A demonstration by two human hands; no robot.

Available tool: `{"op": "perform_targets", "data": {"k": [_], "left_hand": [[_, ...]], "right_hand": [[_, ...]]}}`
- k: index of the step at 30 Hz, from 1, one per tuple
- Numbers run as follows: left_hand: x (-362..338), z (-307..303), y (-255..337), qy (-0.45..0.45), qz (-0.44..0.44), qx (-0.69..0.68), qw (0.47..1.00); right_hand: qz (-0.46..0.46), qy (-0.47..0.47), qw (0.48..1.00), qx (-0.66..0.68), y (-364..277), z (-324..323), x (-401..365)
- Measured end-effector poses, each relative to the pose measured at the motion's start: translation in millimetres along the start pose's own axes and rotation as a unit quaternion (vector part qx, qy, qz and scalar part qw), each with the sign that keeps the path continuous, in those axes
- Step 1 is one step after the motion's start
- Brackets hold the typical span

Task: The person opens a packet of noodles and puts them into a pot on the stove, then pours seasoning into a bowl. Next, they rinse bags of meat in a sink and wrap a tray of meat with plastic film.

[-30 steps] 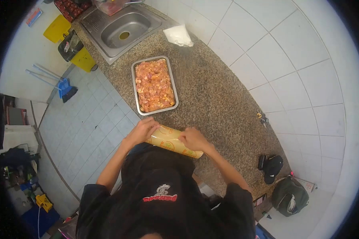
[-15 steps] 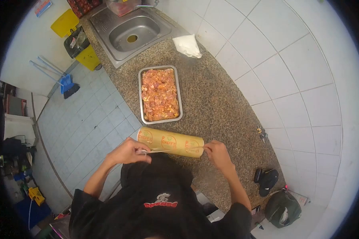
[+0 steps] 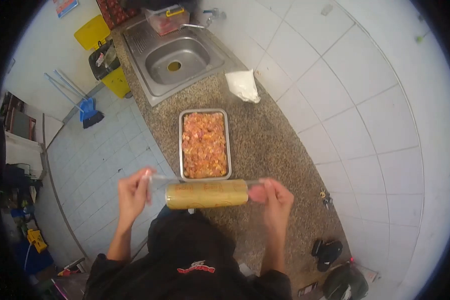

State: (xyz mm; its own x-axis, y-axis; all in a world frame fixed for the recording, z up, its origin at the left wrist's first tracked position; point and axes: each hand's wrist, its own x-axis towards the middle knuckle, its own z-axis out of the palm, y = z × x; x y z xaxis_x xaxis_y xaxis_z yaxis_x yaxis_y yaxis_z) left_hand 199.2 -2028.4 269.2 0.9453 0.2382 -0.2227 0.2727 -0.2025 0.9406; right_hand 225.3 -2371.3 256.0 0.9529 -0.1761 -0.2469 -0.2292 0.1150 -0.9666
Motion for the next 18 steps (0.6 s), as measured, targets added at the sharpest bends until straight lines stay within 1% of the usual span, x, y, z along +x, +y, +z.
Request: {"op": "perform_targets", "data": {"k": [1, 3, 5, 7, 8, 10, 11, 12, 13, 14, 15, 16, 17, 18], "left_hand": [[23, 6, -4, 0.002, -0.051, -0.125, 0.991], [98, 42, -20, 0.095, 0.057, -0.253, 0.961], [197, 78, -60, 0.119, 0.1, -0.359, 0.92], [284, 111, -120, 0.153, 0.141, -0.206, 0.956], [322, 124, -157, 0.168, 0.126, -0.134, 0.969], [348, 134, -176, 0.209, 0.199, 0.055, 0.956], [364, 134, -168, 0.192, 0.202, 0.051, 0.959], [370, 133, -153, 0.175, 0.199, 0.046, 0.963], [369, 133, -151, 0.153, 0.188, 0.043, 0.969], [374, 135, -158, 0.167, 0.188, 0.043, 0.967], [388, 135, -159, 0.189, 0.193, 0.041, 0.962], [399, 136, -161, 0.209, 0.197, 0.04, 0.957], [403, 136, -156, 0.216, 0.175, 0.018, 0.96], [409, 137, -160, 0.217, 0.166, 0.051, 0.961]], "right_hand": [[-0.032, 0.012, 0.997, 0.064, 6, 20, 26], [-0.096, 0.002, 0.987, 0.13, 27, 68, 101], [-0.147, -0.011, 0.977, 0.158, 71, 112, 198], [-0.193, -0.028, 0.979, 0.057, 153, 130, 294], [-0.209, -0.029, 0.977, -0.021, 172, 132, 321], [-0.232, -0.025, 0.958, -0.17, 202, 139, 357], [-0.171, -0.037, 0.979, -0.102, 183, 156, 353], [-0.233, -0.037, 0.954, -0.185, 185, 161, 370], [-0.281, -0.039, 0.92, -0.269, 194, 160, 381], [-0.327, -0.044, 0.877, -0.35, 204, 159, 388], [-0.248, -0.064, 0.911, -0.323, 181, 166, 382], [-0.238, -0.068, 0.912, -0.327, 184, 164, 393], [-0.228, -0.068, 0.914, -0.328, 188, 158, 403], [-0.214, -0.062, 0.917, -0.329, 196, 152, 410]]}}
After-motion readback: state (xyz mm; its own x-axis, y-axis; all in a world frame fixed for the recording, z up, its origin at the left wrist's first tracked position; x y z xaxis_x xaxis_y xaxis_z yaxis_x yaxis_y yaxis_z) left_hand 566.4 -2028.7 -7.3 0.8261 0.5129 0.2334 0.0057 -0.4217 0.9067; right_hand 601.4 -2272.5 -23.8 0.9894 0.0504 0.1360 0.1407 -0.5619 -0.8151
